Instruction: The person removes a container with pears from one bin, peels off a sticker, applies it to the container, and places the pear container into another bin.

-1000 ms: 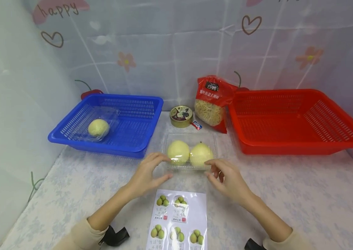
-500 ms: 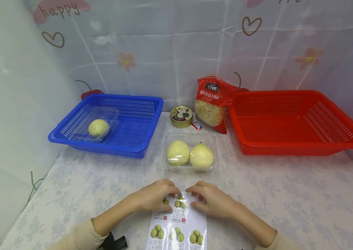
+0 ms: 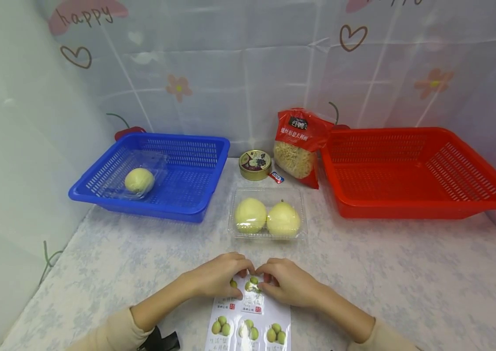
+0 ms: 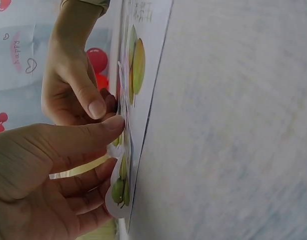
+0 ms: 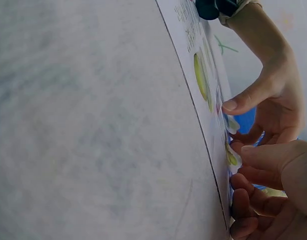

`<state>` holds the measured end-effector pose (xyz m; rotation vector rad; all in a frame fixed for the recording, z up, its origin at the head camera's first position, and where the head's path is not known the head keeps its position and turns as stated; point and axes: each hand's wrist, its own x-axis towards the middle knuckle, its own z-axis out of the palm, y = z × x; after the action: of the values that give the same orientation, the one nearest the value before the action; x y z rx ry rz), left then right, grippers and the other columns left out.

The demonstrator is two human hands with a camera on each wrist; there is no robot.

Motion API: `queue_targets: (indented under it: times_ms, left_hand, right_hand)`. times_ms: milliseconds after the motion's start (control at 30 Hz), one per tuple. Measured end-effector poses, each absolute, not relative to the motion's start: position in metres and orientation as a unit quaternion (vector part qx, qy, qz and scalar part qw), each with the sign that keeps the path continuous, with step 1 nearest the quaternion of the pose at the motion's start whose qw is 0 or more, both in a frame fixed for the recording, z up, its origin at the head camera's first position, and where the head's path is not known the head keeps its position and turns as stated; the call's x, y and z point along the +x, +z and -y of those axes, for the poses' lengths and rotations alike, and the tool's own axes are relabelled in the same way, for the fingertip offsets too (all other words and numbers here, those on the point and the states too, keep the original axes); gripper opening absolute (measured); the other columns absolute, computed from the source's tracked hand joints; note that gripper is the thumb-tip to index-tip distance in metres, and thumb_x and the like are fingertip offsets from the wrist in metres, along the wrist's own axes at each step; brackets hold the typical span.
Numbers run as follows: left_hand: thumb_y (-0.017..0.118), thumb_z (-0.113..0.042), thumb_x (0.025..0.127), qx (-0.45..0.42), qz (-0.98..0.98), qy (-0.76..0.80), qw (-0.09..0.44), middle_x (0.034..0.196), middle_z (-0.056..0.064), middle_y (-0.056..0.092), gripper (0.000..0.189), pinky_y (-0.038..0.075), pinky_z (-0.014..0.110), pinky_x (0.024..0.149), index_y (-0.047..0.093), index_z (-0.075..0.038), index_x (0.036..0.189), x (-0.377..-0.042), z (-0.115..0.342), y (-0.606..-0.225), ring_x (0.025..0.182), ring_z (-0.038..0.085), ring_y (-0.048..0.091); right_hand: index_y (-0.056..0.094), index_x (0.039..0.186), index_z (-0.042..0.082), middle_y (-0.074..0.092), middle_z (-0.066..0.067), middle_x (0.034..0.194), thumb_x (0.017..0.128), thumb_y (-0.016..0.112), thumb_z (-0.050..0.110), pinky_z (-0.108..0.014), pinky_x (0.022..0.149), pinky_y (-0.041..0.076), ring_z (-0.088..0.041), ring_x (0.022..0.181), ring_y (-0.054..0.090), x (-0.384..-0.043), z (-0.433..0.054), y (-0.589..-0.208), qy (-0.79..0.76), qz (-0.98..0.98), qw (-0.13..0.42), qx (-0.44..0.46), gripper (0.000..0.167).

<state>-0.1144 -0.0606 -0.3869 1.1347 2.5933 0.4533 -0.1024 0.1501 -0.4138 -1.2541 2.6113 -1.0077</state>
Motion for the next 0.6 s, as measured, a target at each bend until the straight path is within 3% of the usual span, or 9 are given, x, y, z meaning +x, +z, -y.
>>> queue_targets:
  times_ms: [267, 600]
  left_hand:
    - [0.083, -0.018, 0.07, 0.374, -0.901, 0.167, 0.144, 0.081, -0.009, 0.054, 0.041, 0.044, 0.018, 0.077, 0.062, -0.011, 0.104, -0.1152, 0.0622, -0.3885, 0.084, 0.005, 0.051]
    - [0.085, -0.025, 0.067, 0.355, -0.916, 0.135, 0.131, 0.073, -0.011, 0.052, 0.033, 0.043, 0.017, 0.072, 0.066, -0.013, 0.091, -0.1156, 0.0621, -0.3908, 0.078, 0.005, 0.049]
  right_hand:
    - [0.068, 0.088, 0.008, 0.054, 0.012, 0.075, 0.085, 0.067, 0.007, -0.015, 0.054, 0.042, 0.003, 0.063, 0.043, -0.1042, -0.1441, -0.4123, -0.326, -0.856, 0.038, -0.4, 0.004]
    - [0.059, 0.078, 0.017, 0.05, 0.014, 0.072, 0.077, 0.066, -0.003, -0.015, 0.053, 0.041, 0.002, 0.062, 0.043, -0.1046, -0.142, -0.4143, -0.361, -0.843, 0.047, -0.396, 0.021]
